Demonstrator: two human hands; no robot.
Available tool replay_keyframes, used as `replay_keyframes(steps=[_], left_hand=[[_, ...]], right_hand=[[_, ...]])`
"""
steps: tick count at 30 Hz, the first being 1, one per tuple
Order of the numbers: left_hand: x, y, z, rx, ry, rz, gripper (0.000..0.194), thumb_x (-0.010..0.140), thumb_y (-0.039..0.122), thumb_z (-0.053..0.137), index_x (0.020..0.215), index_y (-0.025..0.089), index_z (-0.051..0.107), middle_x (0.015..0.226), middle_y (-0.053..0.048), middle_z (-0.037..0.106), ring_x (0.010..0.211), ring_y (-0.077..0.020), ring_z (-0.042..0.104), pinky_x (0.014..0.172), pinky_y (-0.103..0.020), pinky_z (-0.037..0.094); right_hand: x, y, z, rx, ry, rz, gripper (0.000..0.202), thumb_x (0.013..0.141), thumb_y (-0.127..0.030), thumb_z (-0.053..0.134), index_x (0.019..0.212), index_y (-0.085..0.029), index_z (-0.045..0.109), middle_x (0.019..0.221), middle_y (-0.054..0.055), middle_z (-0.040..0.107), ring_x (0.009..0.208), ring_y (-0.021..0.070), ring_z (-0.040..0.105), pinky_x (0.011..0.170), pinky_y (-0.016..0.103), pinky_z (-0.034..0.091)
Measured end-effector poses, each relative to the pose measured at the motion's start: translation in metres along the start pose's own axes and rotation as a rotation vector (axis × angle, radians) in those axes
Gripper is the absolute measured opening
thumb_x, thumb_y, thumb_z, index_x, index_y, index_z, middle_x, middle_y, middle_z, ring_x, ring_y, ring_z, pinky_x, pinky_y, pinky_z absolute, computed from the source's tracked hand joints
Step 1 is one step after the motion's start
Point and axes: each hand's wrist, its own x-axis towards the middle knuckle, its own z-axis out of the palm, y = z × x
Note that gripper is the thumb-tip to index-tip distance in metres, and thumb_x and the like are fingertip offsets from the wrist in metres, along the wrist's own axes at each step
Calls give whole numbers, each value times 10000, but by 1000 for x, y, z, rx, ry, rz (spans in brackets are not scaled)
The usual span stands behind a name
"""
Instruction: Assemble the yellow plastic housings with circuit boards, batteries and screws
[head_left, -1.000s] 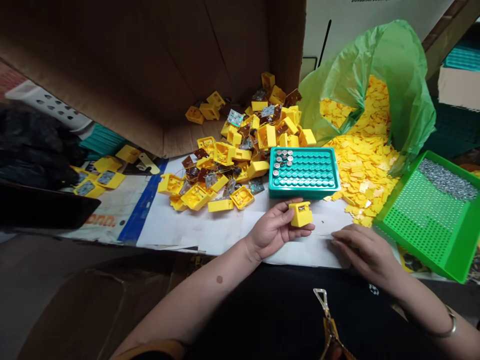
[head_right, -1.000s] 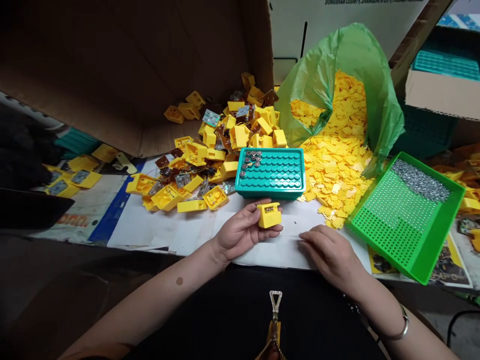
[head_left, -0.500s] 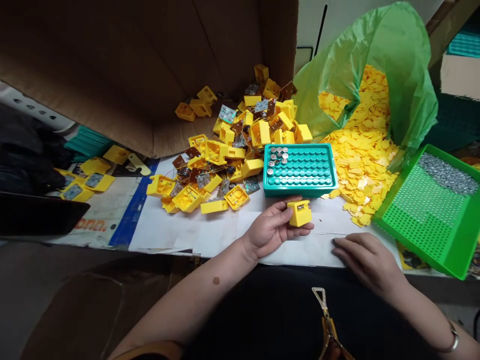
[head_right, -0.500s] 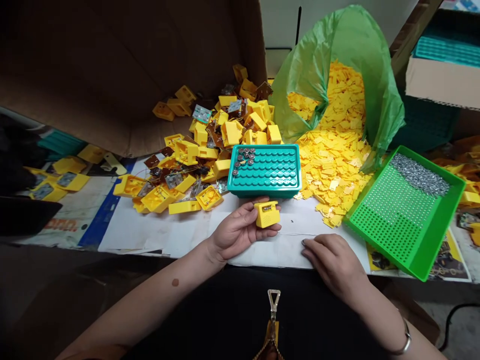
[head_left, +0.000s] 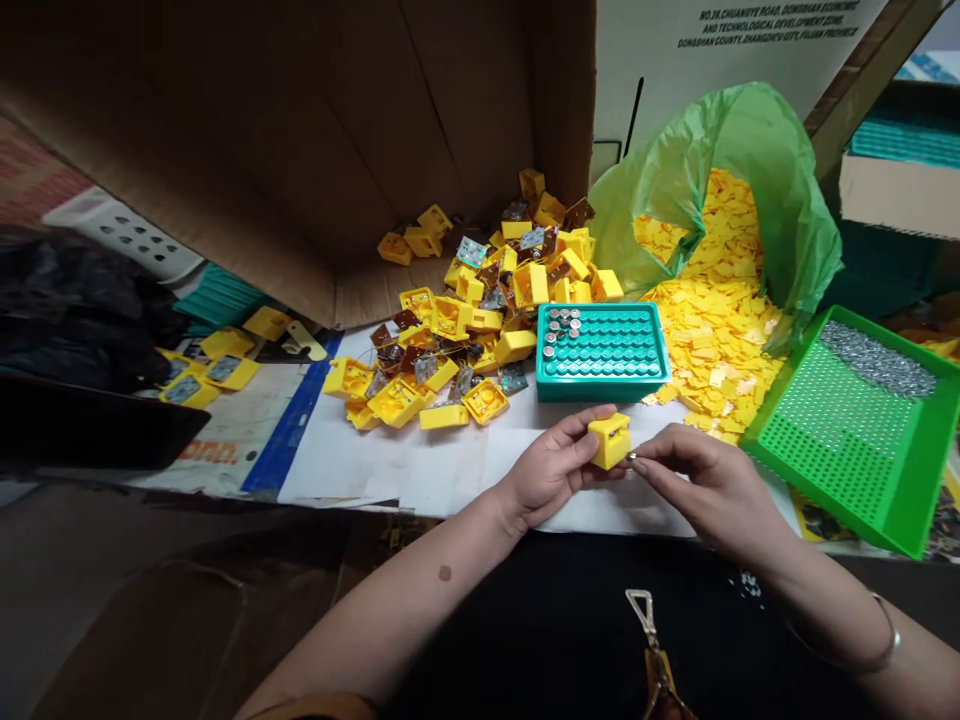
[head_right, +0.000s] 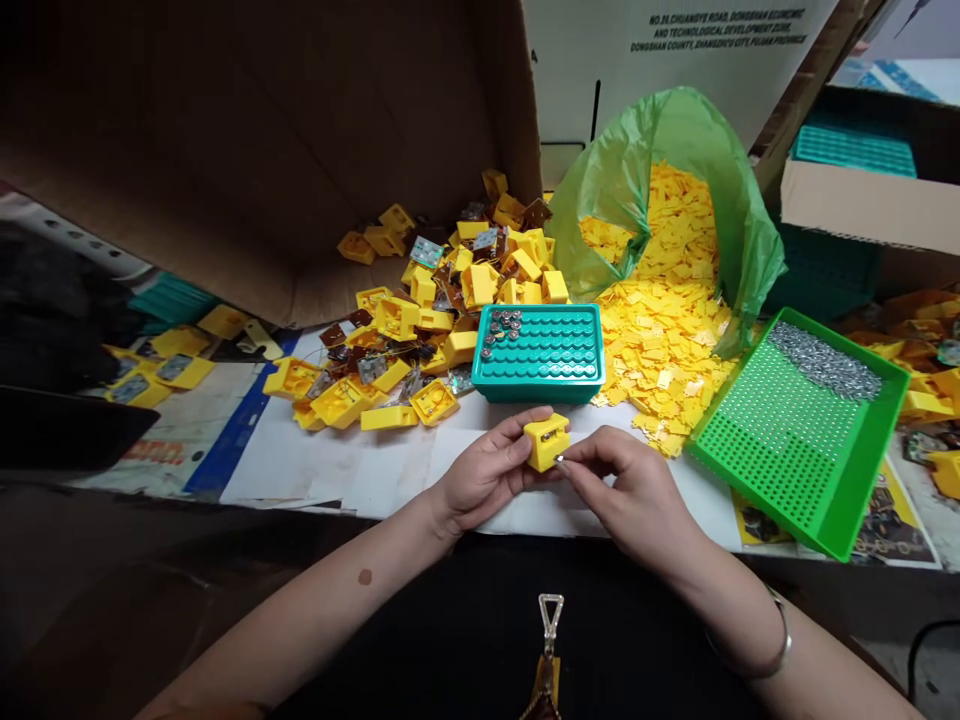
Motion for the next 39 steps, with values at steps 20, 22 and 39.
replay_keyframes(steps=[20,22,39], left_hand=[[0,1,-15,-138,-92,-40,288,830,318,550,1085,189,515,934,-83,665,790,-234,684,752,-367,503],[1,2,-16,-162,-93,-33,287,822,319,561,1072,187,513,943,-83,664,796,-239,683,750,-373,504],[-1,1,-14,-177,-83,0,314,809,251,588,1117,205,545,1021,-66,638,849,-189,662,770,-370,521]], right_hand=[[110,-59,26,-877,20,-453,216,862,-208,474,772,-147,661,755,83,568,710,185,525,646,298,372],[119,-64,31,-950,-28,-451,231,850,-172,471,701,-130,642,716,90,553,682,185,508,626,300,343],[29,-17,14,-42,-7,37,175,793,-336,566,745,-176,621,725,28,602,667,132,558,593,244,443]])
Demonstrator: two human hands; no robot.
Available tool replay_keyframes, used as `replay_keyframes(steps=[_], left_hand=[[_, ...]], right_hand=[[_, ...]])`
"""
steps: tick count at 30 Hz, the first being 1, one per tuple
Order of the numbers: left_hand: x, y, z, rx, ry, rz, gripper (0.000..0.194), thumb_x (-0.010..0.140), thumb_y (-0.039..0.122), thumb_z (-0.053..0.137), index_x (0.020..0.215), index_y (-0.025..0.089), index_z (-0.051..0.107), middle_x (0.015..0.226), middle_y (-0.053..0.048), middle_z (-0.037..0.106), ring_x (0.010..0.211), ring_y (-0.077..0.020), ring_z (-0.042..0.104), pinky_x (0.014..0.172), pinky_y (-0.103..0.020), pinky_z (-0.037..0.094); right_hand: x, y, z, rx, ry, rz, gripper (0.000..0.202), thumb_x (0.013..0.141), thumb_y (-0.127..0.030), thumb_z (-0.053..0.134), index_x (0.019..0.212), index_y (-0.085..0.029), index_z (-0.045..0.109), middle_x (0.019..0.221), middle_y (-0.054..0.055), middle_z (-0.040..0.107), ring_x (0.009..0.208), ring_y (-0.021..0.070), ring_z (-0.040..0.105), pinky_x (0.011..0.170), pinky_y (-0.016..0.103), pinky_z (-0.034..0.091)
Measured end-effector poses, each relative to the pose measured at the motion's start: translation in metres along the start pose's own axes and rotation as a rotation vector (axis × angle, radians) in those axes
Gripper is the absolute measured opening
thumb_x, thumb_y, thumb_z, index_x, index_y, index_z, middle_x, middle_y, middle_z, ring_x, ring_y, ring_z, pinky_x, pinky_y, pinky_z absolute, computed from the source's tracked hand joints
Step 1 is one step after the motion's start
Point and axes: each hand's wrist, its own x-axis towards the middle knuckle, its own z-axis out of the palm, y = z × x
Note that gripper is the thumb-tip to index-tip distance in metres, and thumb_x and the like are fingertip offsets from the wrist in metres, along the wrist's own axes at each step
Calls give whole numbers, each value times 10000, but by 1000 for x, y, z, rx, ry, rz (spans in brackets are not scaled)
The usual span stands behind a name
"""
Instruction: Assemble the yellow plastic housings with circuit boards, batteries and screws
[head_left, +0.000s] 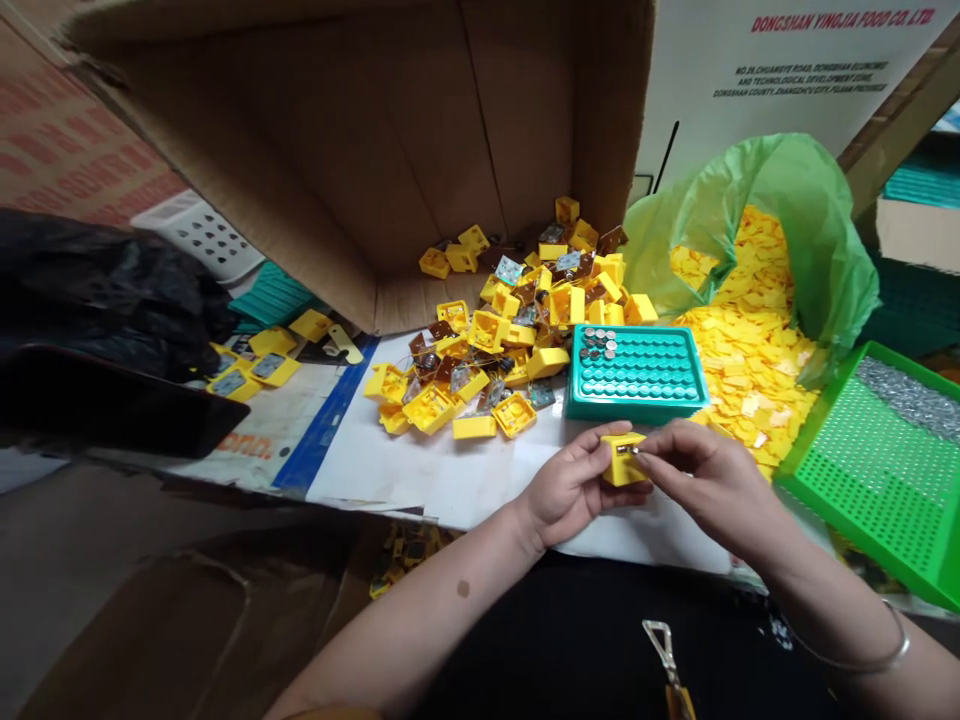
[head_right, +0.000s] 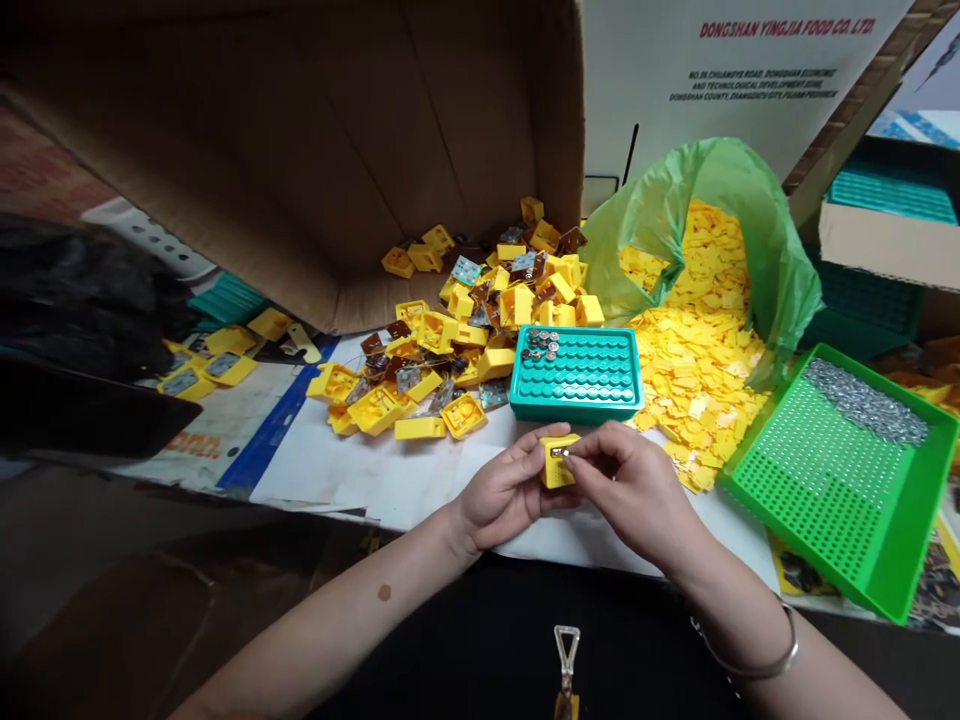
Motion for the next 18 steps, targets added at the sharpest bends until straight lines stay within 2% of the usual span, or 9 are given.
replay_keyframes(steps=[3,7,9,12,14,16,18], left_hand=[[0,-3,2,66,19,10,353,785,257,625,1129,212,564,994,-61,650,854,-175,655,784,-354,511],[-1,-7,4,147,64,30,391,746,294,668,1126,242,591,1017,-53,648,879,-160,634,809,-346,497],[-1,-9,4,206,84,58,400,734,317,677,1123,260,601,1065,-49,635,918,-163,615,839,-359,484],[-1,-12,6,406,121,127,416,735,344,668,1138,261,608,1119,-50,617,954,-158,586,876,-340,454],[-1,-12,8,591,142,170,428,736,358,660,1143,234,615,1098,-56,627,948,-153,576,882,-309,439],[-1,-12,9,723,159,191,441,732,370,657,1143,214,619,1077,-59,636,935,-156,572,871,-295,440],[-1,-11,9,737,157,174,456,720,377,666,1142,208,620,1084,-63,634,933,-164,573,862,-302,448]], right_hand=[[-5,14,7,236,-61,201,271,743,-429,594,744,-158,614,732,45,622,671,153,577,619,278,474],[-4,17,13,328,-54,300,322,695,-466,610,718,-145,595,691,49,620,602,143,558,556,267,455],[-5,15,13,230,-30,280,280,711,-431,575,691,-152,581,657,39,603,574,135,534,524,255,422],[-11,14,11,-94,56,103,200,753,-337,512,654,-171,565,670,36,586,619,141,525,569,264,392],[-15,16,9,-208,76,34,190,772,-305,491,644,-180,557,688,33,580,651,146,523,601,271,380],[-18,19,8,-154,39,94,196,778,-311,491,642,-185,552,670,25,577,633,143,519,591,267,379],[-20,23,8,-56,-1,180,204,781,-333,494,653,-185,551,647,19,578,599,138,516,565,260,388]])
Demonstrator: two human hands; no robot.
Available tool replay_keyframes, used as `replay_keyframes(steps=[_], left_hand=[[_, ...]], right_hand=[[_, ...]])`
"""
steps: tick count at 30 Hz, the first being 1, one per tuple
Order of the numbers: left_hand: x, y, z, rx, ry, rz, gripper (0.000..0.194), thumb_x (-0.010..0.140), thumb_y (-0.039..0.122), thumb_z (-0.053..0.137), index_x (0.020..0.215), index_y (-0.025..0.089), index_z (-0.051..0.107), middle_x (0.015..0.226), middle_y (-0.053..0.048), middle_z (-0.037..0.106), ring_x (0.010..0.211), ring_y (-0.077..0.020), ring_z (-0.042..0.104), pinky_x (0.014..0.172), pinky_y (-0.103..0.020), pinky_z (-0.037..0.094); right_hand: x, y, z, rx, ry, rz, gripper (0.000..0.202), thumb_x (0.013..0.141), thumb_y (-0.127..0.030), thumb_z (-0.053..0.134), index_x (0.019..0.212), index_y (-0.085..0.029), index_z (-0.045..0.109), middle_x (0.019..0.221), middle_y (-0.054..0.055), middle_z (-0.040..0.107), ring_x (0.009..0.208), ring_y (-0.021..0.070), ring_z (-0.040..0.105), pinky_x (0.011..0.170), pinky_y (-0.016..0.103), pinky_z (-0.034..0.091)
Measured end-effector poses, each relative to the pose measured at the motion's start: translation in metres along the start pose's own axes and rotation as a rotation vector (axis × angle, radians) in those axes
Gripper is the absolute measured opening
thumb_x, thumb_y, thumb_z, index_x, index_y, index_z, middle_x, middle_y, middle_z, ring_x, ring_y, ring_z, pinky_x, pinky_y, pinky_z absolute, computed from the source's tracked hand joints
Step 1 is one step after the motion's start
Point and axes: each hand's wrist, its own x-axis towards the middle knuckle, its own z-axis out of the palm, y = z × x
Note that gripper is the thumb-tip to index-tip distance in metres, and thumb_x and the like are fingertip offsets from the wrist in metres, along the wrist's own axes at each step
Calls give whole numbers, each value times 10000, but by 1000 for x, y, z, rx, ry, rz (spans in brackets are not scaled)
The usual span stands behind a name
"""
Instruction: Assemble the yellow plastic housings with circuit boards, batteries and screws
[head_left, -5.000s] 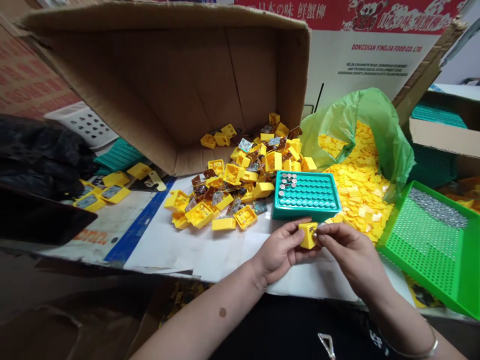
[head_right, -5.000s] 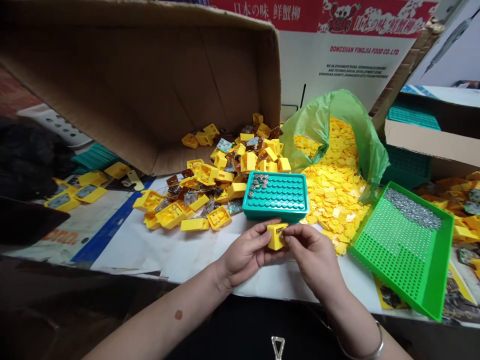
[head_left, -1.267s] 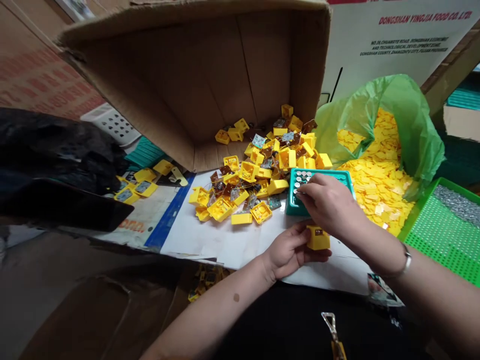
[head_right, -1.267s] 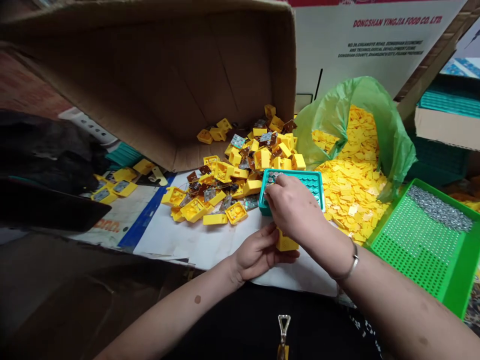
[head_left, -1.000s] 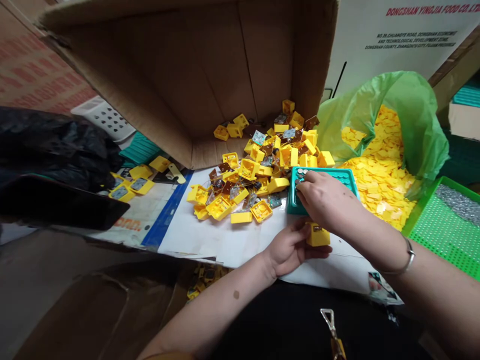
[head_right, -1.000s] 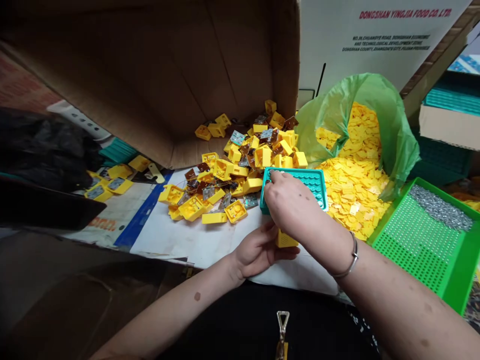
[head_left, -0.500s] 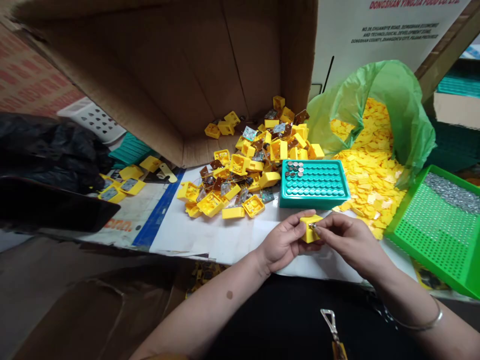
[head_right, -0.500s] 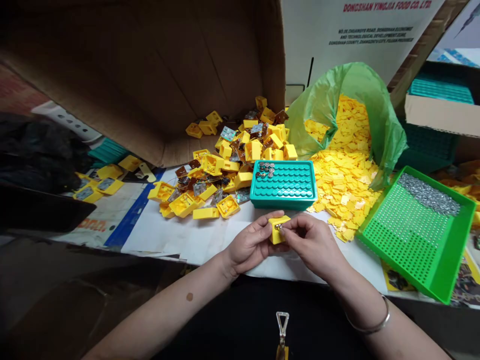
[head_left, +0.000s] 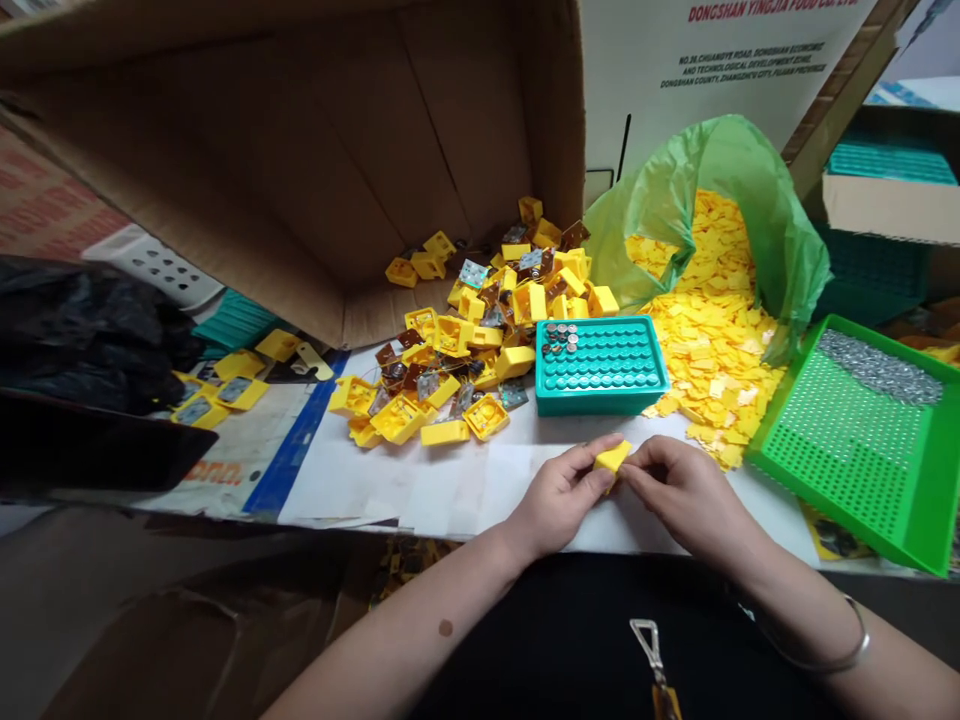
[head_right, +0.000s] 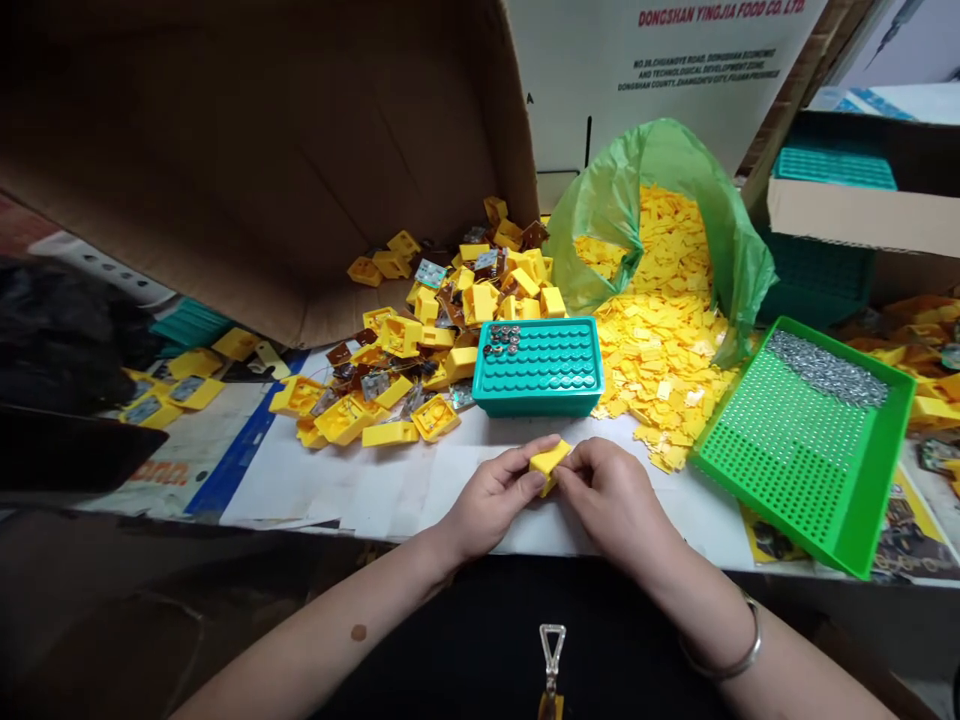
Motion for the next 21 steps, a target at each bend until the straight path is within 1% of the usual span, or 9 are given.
replay_keyframes(steps=[4,7,10,12,14,15,16,18,21], left_hand=[[1,-3,-7,-212,-142,-141,509,709,400,677,1168,196,593,1025,-79,641,844,-168,609,796,-359,495],[1,-5,-11,-254,-227,-211,512,717,360,683,1183,176,575,953,-79,650,794,-156,621,761,-345,503],[-1,-1,-9,-297,-232,-231,452,733,321,676,1152,177,587,987,-85,645,839,-178,629,765,-348,499],[-2,3,-6,-336,-219,-224,422,746,324,664,1135,183,582,1016,-91,641,841,-194,642,772,-361,495],[-2,8,-1,-372,-200,-220,471,753,334,656,1188,207,526,1099,-110,623,859,-203,651,799,-367,481],[-2,10,2,-387,-193,-222,522,745,338,665,1221,219,486,1144,-123,607,865,-201,652,805,-359,476],[-1,12,5,-390,-185,-228,568,732,335,679,1241,223,454,1175,-135,594,866,-194,652,798,-341,474],[2,13,12,-353,-155,-248,546,709,324,703,1184,187,471,1137,-145,615,804,-164,652,731,-287,480],[7,14,22,-278,-68,-292,336,737,349,667,954,137,523,951,-116,674,616,-115,630,577,-229,472]], right_hand=[[-1,6,7,140,37,67,174,752,-355,544,772,-189,496,656,-11,540,547,113,498,510,237,398],[-3,9,13,312,40,109,313,697,-379,608,875,-201,422,638,-60,461,500,97,473,458,221,389],[-2,14,7,362,-40,0,297,751,-408,574,909,-192,444,647,-52,464,514,101,481,467,228,394],[0,19,-8,191,32,-162,237,810,-402,530,882,-177,514,700,-3,525,597,123,513,544,256,418],[5,27,-27,-180,257,-310,239,847,-384,504,829,-162,590,804,64,571,725,163,527,653,304,413],[8,31,-36,-404,375,-344,254,853,-375,502,796,-155,615,831,90,575,768,188,515,680,326,393],[11,34,-43,-605,437,-349,260,853,-357,502,761,-149,627,841,107,575,779,205,500,680,338,371],[17,40,-52,-901,452,-335,260,850,-300,495,691,-141,624,826,125,575,760,221,470,647,345,327],[22,45,-56,-1024,417,-346,231,841,-232,484,667,-147,610,838,122,587,748,224,456,637,346,305]])
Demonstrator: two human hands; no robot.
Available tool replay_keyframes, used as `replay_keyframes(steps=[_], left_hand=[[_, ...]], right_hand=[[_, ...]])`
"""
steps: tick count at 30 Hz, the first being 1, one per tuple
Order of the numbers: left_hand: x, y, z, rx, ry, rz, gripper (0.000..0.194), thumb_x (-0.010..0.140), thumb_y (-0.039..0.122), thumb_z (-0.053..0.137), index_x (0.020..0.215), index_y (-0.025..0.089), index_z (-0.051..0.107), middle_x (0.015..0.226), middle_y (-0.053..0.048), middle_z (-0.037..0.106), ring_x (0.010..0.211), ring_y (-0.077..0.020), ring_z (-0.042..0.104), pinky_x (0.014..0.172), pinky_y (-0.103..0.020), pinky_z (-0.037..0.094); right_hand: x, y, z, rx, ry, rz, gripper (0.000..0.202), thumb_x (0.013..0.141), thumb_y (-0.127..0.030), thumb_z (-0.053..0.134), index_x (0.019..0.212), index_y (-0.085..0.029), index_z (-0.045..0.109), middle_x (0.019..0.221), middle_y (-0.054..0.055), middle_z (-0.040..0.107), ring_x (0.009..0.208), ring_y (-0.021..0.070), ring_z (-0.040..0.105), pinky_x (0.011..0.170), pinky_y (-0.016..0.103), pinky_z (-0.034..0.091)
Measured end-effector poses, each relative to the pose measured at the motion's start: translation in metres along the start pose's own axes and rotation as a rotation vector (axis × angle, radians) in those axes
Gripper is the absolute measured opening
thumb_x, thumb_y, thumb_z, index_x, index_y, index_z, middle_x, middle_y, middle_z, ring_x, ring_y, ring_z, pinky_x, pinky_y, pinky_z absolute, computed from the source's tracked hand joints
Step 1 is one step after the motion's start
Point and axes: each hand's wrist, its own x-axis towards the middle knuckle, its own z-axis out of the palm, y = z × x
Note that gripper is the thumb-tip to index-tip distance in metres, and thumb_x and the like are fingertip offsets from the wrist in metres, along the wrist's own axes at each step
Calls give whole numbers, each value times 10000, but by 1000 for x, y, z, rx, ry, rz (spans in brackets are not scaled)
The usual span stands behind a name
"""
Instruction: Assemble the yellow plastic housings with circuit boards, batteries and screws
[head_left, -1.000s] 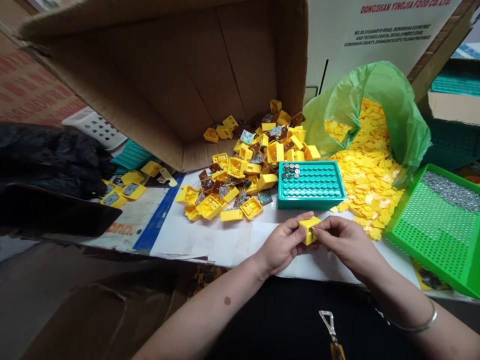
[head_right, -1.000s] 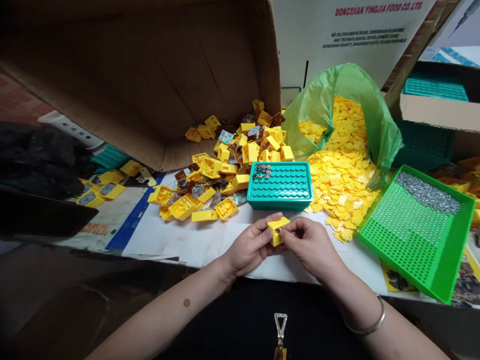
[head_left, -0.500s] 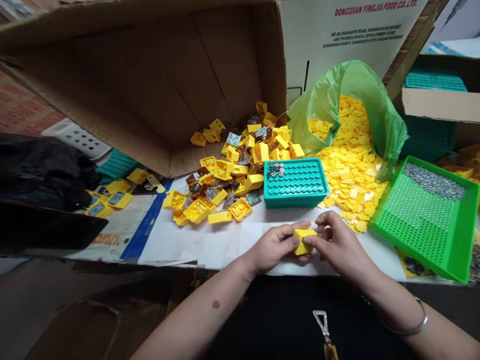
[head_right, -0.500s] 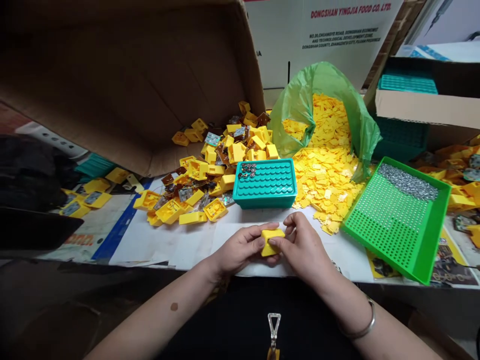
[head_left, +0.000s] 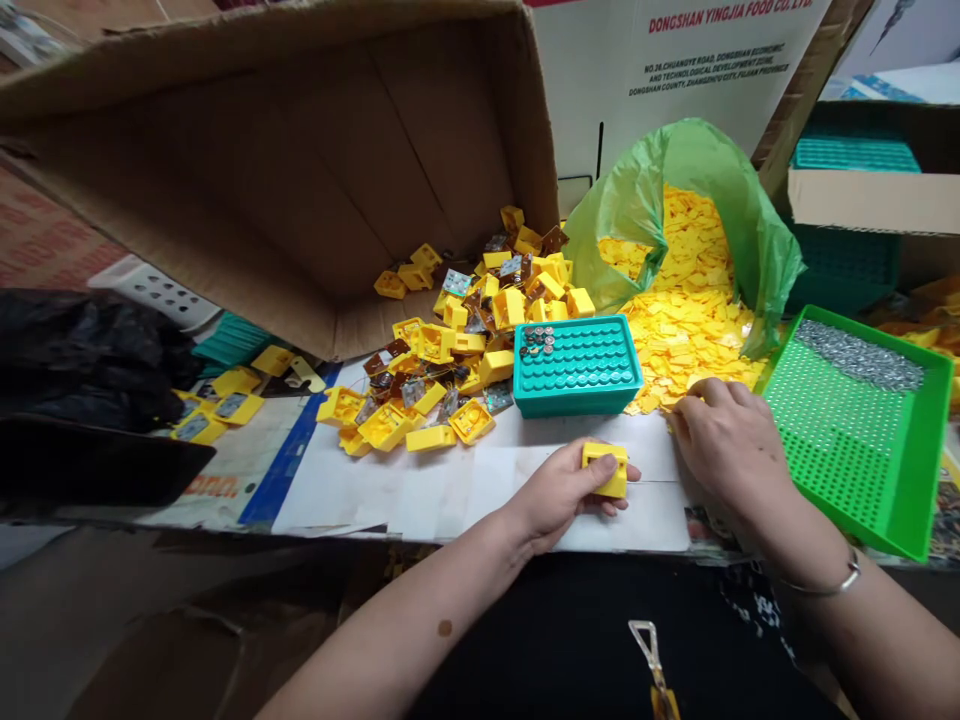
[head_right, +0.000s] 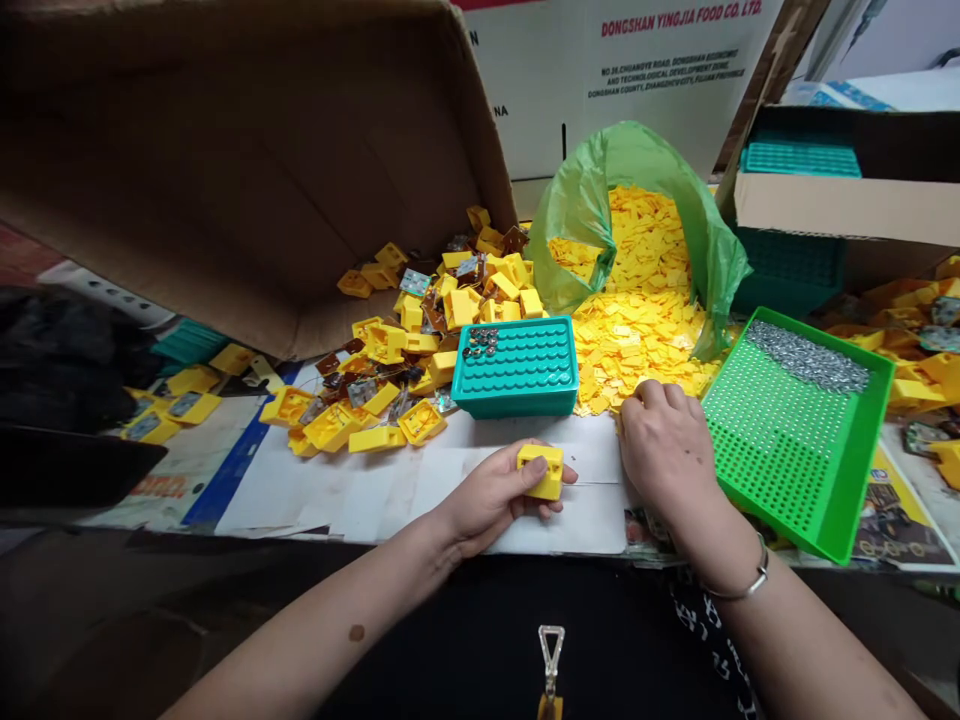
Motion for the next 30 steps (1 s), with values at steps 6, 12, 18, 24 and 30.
replay_keyframes(steps=[6,12,18,24,30], left_hand=[[5,1,1,-70,25,-65,293,803,363,576,959,124,508,946,-133,671,569,-131,638,502,-238,506],[5,-3,-1,-104,-17,-42,288,826,375,542,964,124,517,816,-88,669,566,-147,650,520,-251,528],[6,-5,-2,-50,-89,-58,313,841,405,507,961,119,542,705,-57,642,520,-136,633,485,-231,512],[3,-8,-1,-67,-72,2,430,734,304,657,1089,175,451,847,-54,651,646,-170,664,641,-331,537],[1,-13,6,183,2,199,480,677,193,682,1101,206,457,926,-17,582,792,-133,590,762,-293,473]], right_hand=[[-13,-1,-4,421,190,28,117,868,-217,472,814,-158,558,785,69,596,719,173,522,655,299,397],[-31,-27,-1,894,114,-165,112,872,-124,461,919,-179,547,803,45,604,745,132,564,650,249,463],[-42,-37,13,567,264,-388,221,877,-119,418,1020,-147,584,835,101,637,762,182,565,666,322,461],[-40,-35,12,670,320,-304,235,863,-123,445,1026,-174,606,860,86,635,768,164,566,672,306,462],[-40,-52,-7,1167,-24,152,113,841,-243,537,868,-198,638,805,35,653,731,145,608,656,267,490]])
